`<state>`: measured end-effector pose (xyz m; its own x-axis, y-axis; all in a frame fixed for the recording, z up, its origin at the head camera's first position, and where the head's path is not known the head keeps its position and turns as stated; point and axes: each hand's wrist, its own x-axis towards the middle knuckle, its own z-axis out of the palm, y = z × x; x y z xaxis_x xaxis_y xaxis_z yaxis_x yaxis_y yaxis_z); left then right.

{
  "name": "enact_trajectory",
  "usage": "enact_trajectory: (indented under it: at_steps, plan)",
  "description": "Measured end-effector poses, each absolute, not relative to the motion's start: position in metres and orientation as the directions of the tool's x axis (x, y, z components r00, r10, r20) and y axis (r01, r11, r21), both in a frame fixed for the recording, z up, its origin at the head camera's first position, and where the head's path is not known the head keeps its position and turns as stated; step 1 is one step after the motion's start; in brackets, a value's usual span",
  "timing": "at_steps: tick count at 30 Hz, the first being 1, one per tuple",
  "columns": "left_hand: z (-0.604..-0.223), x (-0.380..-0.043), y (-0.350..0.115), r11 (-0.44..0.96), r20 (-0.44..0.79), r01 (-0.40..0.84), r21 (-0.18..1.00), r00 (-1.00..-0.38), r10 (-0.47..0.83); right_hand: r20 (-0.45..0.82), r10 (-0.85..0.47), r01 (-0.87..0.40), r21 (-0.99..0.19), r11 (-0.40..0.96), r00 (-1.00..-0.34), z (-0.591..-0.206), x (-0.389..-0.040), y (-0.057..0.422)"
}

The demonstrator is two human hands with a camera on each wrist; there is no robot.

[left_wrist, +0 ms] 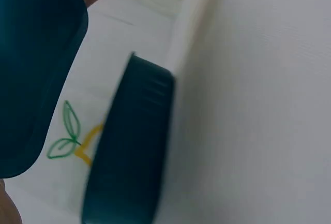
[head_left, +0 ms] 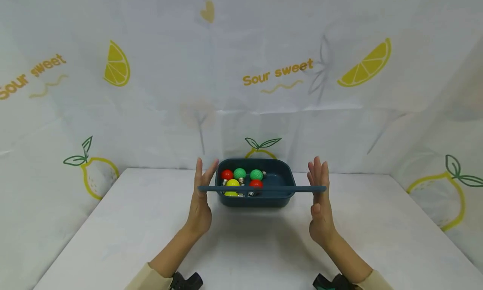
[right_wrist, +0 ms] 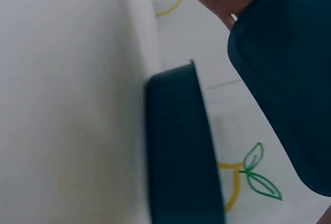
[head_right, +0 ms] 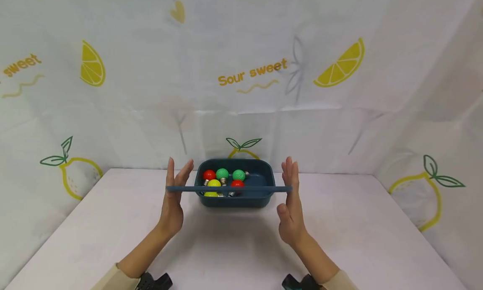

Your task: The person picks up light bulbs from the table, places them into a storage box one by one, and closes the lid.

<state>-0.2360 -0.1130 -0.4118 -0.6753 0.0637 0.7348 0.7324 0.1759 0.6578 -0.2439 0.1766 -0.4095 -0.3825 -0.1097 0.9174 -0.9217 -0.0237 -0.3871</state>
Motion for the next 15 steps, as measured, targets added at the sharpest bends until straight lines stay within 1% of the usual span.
enact_trajectory:
  at_steps: [2, 4, 6, 9, 12, 15]
  plan:
    - [-0.400, -0.243, -0.108, 0.135, 0.748, 0.742, 0.656, -0.663, 0.011, 0.946, -0.085, -0.950, -0.313, 0.001, -0.312, -0.401, -0.252, 0.173]
    - [-0.391, -0.250, -0.105, 0.095, 0.764, 0.758, 0.645, -0.644, -0.039, 0.962, -0.067, -0.964, -0.262, 0.044, -0.265, -0.394, -0.257, 0.170]
    - [-0.383, -0.255, -0.102, 0.074, 0.772, 0.769, 0.635, -0.630, -0.079, 0.968, -0.053, -0.968, -0.241, 0.074, -0.245, -0.388, -0.261, 0.168]
    - [-0.375, -0.262, -0.099, 0.092, 0.771, 0.766, 0.636, -0.626, -0.122, 0.973, -0.015, -0.963, -0.228, 0.145, -0.232, -0.381, -0.266, 0.164]
    - [-0.373, -0.265, -0.097, 0.162, 0.764, 0.747, 0.645, -0.627, -0.150, 0.977, 0.028, -0.944, -0.211, 0.255, -0.211, -0.378, -0.271, 0.161]
    - [-0.376, -0.268, -0.096, 0.228, 0.766, 0.731, 0.643, -0.621, -0.169, 0.984, 0.036, -0.921, -0.174, 0.349, -0.172, -0.376, -0.277, 0.162]
